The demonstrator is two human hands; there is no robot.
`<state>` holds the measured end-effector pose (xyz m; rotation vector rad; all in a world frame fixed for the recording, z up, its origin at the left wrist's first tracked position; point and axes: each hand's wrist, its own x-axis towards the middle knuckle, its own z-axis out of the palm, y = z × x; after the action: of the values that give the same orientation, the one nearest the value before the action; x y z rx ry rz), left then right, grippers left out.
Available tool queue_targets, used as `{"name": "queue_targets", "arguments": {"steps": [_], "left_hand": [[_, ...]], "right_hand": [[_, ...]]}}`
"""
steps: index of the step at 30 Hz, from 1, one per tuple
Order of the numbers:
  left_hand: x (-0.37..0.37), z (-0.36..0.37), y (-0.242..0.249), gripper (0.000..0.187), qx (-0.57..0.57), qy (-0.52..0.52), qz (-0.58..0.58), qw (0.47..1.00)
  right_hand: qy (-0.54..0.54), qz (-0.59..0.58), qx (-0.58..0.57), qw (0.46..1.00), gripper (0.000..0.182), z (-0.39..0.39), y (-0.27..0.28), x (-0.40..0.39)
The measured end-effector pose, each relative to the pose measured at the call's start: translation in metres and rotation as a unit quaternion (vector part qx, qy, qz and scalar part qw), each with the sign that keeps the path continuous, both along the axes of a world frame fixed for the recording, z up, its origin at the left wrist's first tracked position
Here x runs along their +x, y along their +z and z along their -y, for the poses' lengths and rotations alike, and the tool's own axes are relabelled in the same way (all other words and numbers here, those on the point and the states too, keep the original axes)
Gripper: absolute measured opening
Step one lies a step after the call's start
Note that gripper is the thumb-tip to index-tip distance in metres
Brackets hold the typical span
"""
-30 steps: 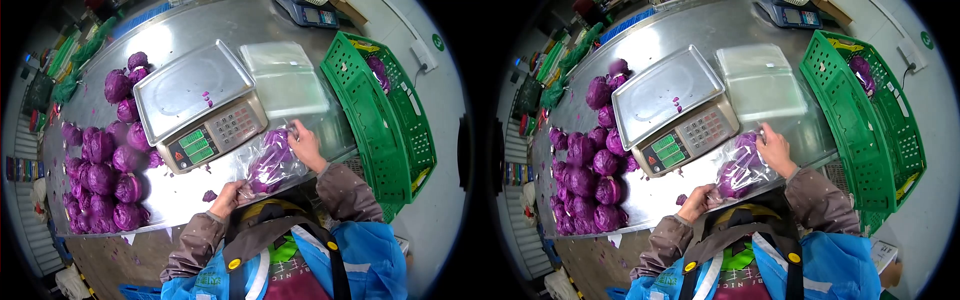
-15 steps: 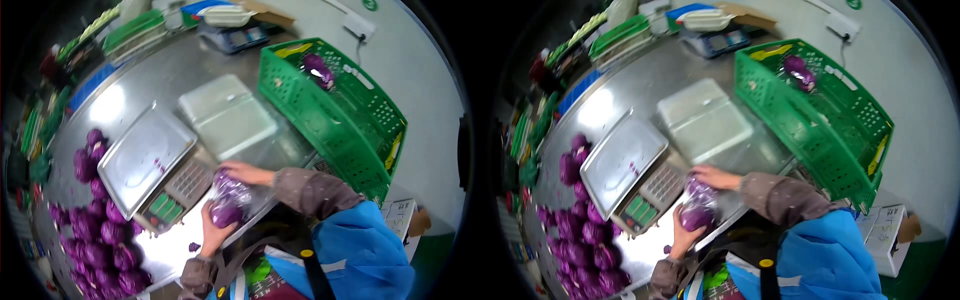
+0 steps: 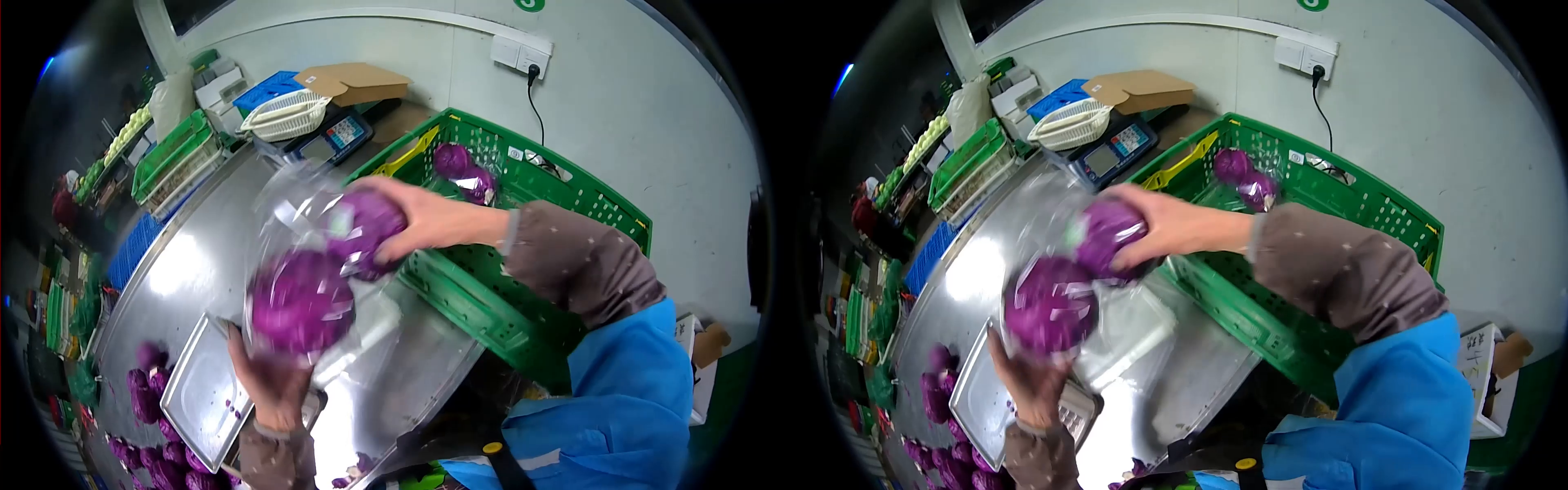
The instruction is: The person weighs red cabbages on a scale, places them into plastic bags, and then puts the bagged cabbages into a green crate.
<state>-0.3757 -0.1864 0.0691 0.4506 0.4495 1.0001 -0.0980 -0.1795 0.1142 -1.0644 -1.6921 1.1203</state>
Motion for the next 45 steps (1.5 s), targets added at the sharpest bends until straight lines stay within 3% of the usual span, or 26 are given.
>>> {"name": "queue_targets", "arguments": {"steps": [2,4,6,8,10,12,15,17,19,20,21,22,24,26,28,29,30,31,32,34,35,37,38,42,44,45], "left_hand": [[0.053,-0.04,0.017,0.065,0.052,-0.07,0.026,0.996],[0.112,-0.081,0.015,0.055,0.095,-0.11,-0.071,0.987],[0.179,-0.11,0.006,0.048,0.102,-0.122,-0.153,0.975],[0.228,-0.137,-0.017,0.049,0.114,-0.205,-0.183,0.955],[0.271,-0.161,-0.053,0.048,0.147,-0.219,-0.26,0.929],[0.3,-0.159,-0.055,0.047,0.189,-0.222,-0.29,0.912],[0.331,-0.18,-0.078,0.053,0.208,-0.286,-0.279,0.893],[0.343,-0.189,-0.086,0.054,0.235,-0.308,-0.247,0.888],[0.342,-0.194,-0.089,0.053,0.315,-0.312,-0.345,0.827],[0.341,-0.197,-0.093,0.053,0.31,-0.31,-0.349,0.828],[0.339,-0.201,-0.097,0.051,0.348,-0.252,-0.398,0.811],[0.333,-0.202,-0.101,0.049,0.382,-0.192,-0.444,0.787],[0.312,-0.187,-0.077,0.044,0.392,-0.138,-0.429,0.802],[0.286,-0.17,-0.063,0.038,0.393,-0.068,-0.416,0.817],[0.245,-0.151,-0.061,0.029,0.423,-0.01,-0.291,0.858],[0.22,-0.132,-0.055,0.025,0.419,0.01,-0.289,0.861],[0.197,-0.112,-0.052,0.021,0.415,0.039,-0.292,0.861],[0.171,-0.094,-0.058,0.02,0.4,0.046,-0.304,0.863],[0.145,-0.076,-0.067,0.019,0.383,0.057,-0.319,0.865],[0.099,-0.036,-0.092,0.016,0.305,0.056,-0.314,0.898],[0.077,-0.017,-0.106,0.015,0.274,0.068,-0.312,0.907],[0.025,0.024,-0.126,0.015,0.218,0.095,-0.319,0.917],[0.001,0.041,-0.132,0.015,0.196,0.108,-0.328,0.918],[-0.103,0.105,-0.146,0.018,0.116,0.228,-0.423,0.869],[-0.163,0.132,-0.164,0.019,0.09,0.28,-0.488,0.822],[-0.195,0.145,-0.175,0.019,0.071,0.327,-0.473,0.815]], "right_hand": [[-0.136,-0.054,-0.029,0.989,0.078,0.014,-0.013,0.044],[-0.212,-0.115,-0.123,0.963,0.081,0.027,-0.031,0.077],[-0.293,-0.117,-0.147,0.937,0.082,0.03,-0.069,0.103],[-0.325,-0.157,-0.178,0.916,0.083,0.032,-0.104,0.121],[-0.374,-0.193,-0.2,0.885,0.08,0.03,-0.135,0.125],[-0.417,-0.266,-0.205,0.845,0.081,0.02,-0.174,0.13],[-0.462,-0.335,-0.186,0.8,0.08,0.0,-0.198,0.128],[-0.492,-0.309,-0.199,0.789,0.083,-0.015,-0.209,0.125],[-0.545,-0.191,-0.212,0.788,0.092,-0.023,-0.219,0.121],[-0.541,-0.192,-0.217,0.789,0.092,-0.023,-0.22,0.123],[-0.521,-0.094,-0.271,0.804,0.093,-0.023,-0.217,0.13],[-0.493,0.007,-0.32,0.809,0.097,-0.02,-0.213,0.136],[-0.467,0.277,-0.297,0.786,0.099,-0.02,-0.23,0.159],[-0.43,0.293,-0.308,0.796,0.089,-0.017,-0.218,0.167],[-0.36,0.229,-0.34,0.838,0.072,-0.015,-0.2,0.172],[-0.36,0.21,-0.308,0.856,0.061,-0.011,-0.183,0.167],[-0.353,0.282,-0.257,0.854,0.055,-0.011,-0.198,0.181],[-0.318,0.34,-0.258,0.846,0.058,-0.009,-0.19,0.185],[-0.303,0.335,-0.268,0.851,0.051,-0.01,-0.2,0.204],[-0.321,0.244,-0.214,0.89,0.032,-0.004,-0.164,0.19],[-0.318,0.265,-0.214,0.885,0.027,-0.009,-0.166,0.204],[-0.266,0.294,-0.148,0.906,0.029,-0.041,-0.184,0.261],[-0.267,0.318,-0.058,0.908,0.036,-0.066,-0.203,0.3],[-0.214,0.375,0.105,0.896,0.042,-0.147,-0.139,0.256],[-0.237,0.229,-0.084,0.94,0.035,-0.121,-0.063,0.099],[-0.251,0.174,-0.066,0.95,0.031,-0.128,-0.067,0.058]]}}
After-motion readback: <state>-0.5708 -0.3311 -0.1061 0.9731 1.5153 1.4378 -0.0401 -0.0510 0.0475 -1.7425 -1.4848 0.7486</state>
